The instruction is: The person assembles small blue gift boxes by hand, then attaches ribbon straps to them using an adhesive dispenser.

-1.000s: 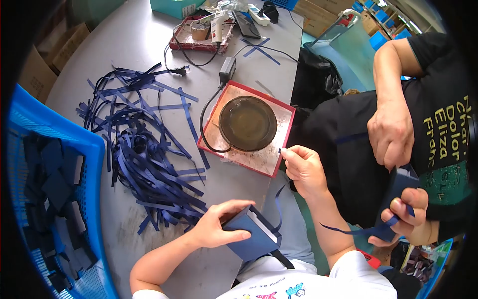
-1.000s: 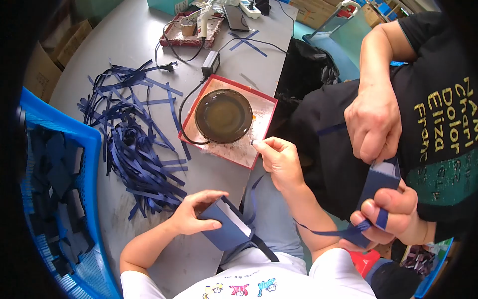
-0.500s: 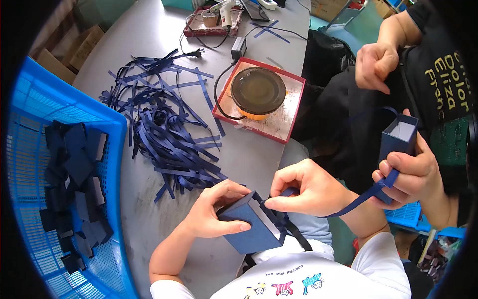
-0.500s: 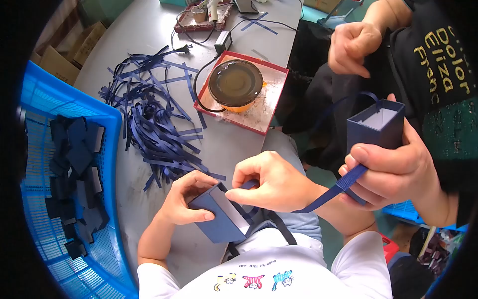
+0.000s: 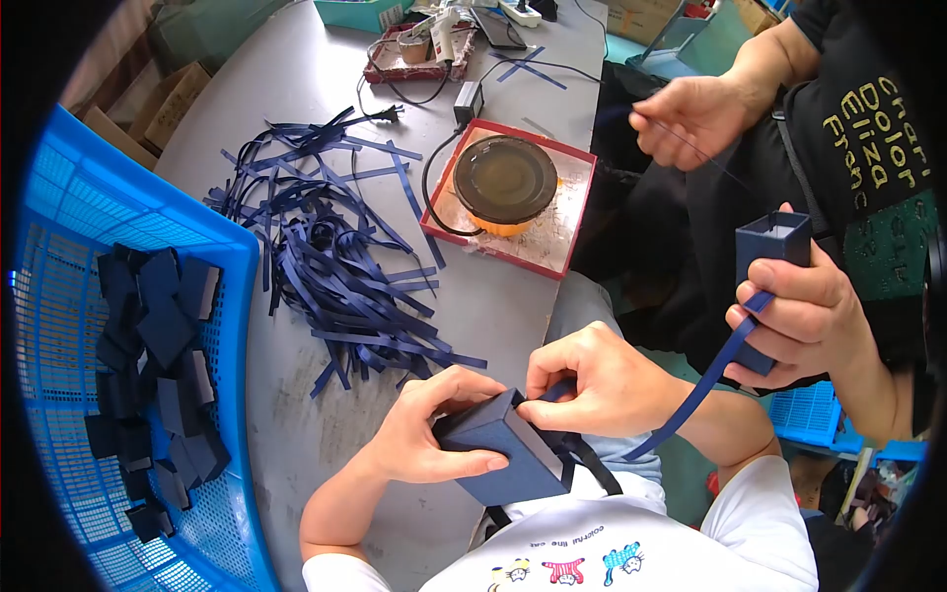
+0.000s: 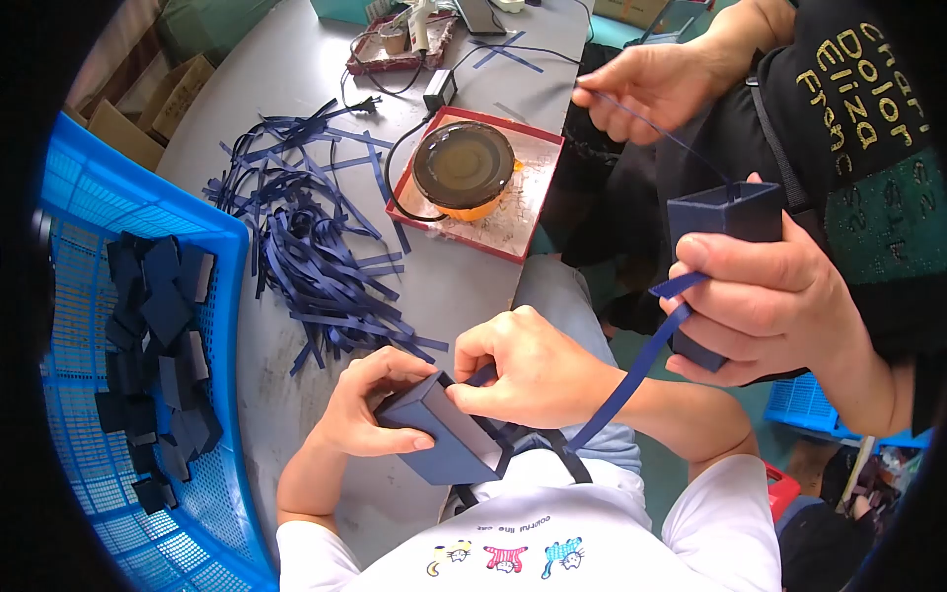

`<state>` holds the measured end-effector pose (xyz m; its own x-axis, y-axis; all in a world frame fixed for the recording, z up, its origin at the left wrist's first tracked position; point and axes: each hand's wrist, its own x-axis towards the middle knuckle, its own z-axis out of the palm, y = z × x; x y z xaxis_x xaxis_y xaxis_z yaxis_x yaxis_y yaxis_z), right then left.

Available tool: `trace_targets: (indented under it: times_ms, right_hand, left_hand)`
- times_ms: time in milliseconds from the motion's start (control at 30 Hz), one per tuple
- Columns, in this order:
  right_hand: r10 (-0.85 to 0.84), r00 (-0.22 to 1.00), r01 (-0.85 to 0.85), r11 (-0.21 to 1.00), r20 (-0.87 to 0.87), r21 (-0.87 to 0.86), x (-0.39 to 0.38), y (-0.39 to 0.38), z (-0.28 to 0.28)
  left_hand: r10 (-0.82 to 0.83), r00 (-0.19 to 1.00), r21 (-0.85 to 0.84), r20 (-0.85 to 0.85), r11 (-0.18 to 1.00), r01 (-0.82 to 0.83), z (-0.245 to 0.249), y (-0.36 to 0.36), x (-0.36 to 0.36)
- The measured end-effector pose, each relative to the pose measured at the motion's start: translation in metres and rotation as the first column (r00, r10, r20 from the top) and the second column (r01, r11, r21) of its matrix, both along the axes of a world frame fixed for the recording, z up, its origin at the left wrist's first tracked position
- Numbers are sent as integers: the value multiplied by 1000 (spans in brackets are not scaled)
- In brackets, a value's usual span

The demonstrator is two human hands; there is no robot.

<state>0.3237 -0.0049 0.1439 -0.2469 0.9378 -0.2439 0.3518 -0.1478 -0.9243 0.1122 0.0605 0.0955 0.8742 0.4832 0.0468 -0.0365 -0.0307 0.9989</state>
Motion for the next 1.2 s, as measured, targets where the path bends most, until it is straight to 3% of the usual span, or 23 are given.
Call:
trace_targets:
  times_ms: [267,300,333,367,400,467,500,533,567,633,700,733,767,833,867,933,967,1000,1033,1100,1133,1200]
  right_hand:
    - [-30,993,11,987,117,161,-5,0,-16]
    - [-41,992,26,991,117,130,-2,2,-18]
    - [-61,998,59,968,0,243,2,5,-27]
    - [-175,985,148,861,10,486,4,7,-31]
    - [-318,945,306,791,-70,530,4,6,-33]
    - [-474,878,394,792,64,466,6,-9,-31]
    - [-400,916,376,851,-12,366,-4,-16,-32]
    - [-211,977,186,928,42,324,-8,-22,-30]
    - [-93,974,22,946,207,325,-17,-26,-34]
    - [-8,957,-91,941,291,327,-23,-28,-56]
    - [83,937,-204,919,339,337,-18,-24,-65]
    - [159,922,-288,890,353,352,-15,-22,-65]
    - [233,901,-369,856,366,362,-14,-22,-65]
    - [365,889,-454,790,277,413,-24,-23,-65]
    - [419,882,-470,751,215,464,-31,-22,-68]
    - [492,856,-497,705,156,506,-43,-20,-61]
    - [505,853,-491,690,134,532,-47,-16,-56]
    - [503,860,-464,695,91,549,-49,-15,-54]
    - [504,859,-466,698,89,544,-50,-14,-55]
    - [544,830,-416,751,-123,512,-52,-12,-59]
    - [520,829,-363,782,-209,507,-54,-10,-60]
    - [523,826,-385,797,-212,466,-54,1,-60]
  left_hand:
    - [79,996,95,-29,993,-76,-9,-7,-2]
    - [121,992,19,-20,992,-121,-15,-7,-4]
    - [167,986,-59,-15,984,-167,-20,-7,-5]
    - [210,978,-65,-18,975,-211,-24,-7,-7]
    - [259,965,-117,-49,958,-263,-26,-7,-9]
    - [356,931,-205,-81,908,-365,-35,-11,-17]
    - [373,923,-201,-91,901,-384,-38,-13,-20]
    - [415,907,-247,-68,874,-418,-40,-16,-21]
    - [454,890,-294,-46,845,-446,-44,-19,-24]
    - [434,898,-277,-75,856,-437,-46,-22,-32]
    - [428,903,84,-48,902,-423,-33,-21,-38]
    - [459,887,263,48,851,-455,-30,-16,-47]
    - [488,866,307,111,812,-497,-20,-17,-56]
    - [211,960,363,185,893,-266,-10,-6,-65]
    - [92,990,312,110,942,-123,-10,-2,-59]
    - [-111,993,-127,41,985,115,-23,-12,-44]
    - [-271,961,-351,60,895,275,-36,-17,-41]
    - [-368,919,-573,140,727,378,-49,-22,-41]
    - [-410,903,-668,130,637,385,-54,-27,-40]
    - [-442,871,-820,213,404,405,-80,-39,-43]
    - [-273,949,-823,158,495,279,-81,-48,-42]
    - [-279,924,-832,261,420,361,-85,-46,-44]
